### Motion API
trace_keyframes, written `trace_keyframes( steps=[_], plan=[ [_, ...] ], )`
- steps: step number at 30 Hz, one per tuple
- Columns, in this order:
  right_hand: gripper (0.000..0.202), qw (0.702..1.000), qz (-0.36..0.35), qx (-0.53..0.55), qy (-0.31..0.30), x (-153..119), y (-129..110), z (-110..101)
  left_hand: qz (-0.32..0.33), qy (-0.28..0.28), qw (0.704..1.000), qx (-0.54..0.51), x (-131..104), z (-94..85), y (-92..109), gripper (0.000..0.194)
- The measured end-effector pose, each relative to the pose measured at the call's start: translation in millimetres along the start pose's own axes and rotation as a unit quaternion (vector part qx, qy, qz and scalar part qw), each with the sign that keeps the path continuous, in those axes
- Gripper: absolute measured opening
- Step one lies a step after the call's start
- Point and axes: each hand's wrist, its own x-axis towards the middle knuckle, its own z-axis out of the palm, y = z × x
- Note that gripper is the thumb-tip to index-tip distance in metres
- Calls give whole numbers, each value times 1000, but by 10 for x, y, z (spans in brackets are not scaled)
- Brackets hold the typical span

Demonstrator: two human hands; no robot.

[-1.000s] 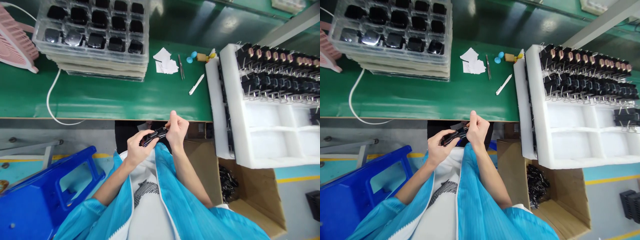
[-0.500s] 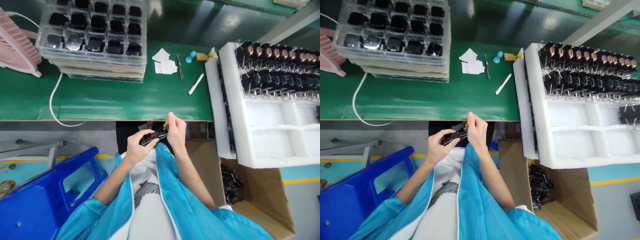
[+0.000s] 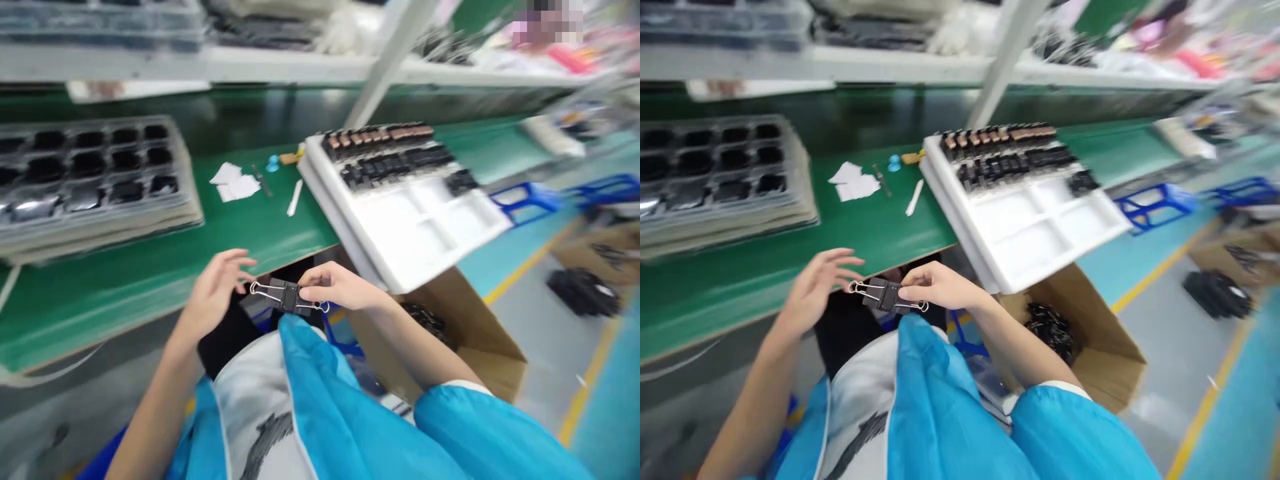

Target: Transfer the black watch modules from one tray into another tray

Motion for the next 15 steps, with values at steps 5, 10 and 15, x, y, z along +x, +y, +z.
trace_keyframes(
  steps=[5,10,15],
  plan=[
    [40,924,-95,-72,363,-726,-76,-1036,11,210,961,181,314,-519,-455,45],
    [37,682,-7,-225,696,-1263,124,-2485,-40,267,938,217,311,-712,-662,34],
    [40,619,141,-331,698,-1203,368,-3379,-57,273,935,218,234,-675,-620,22]
  ],
)
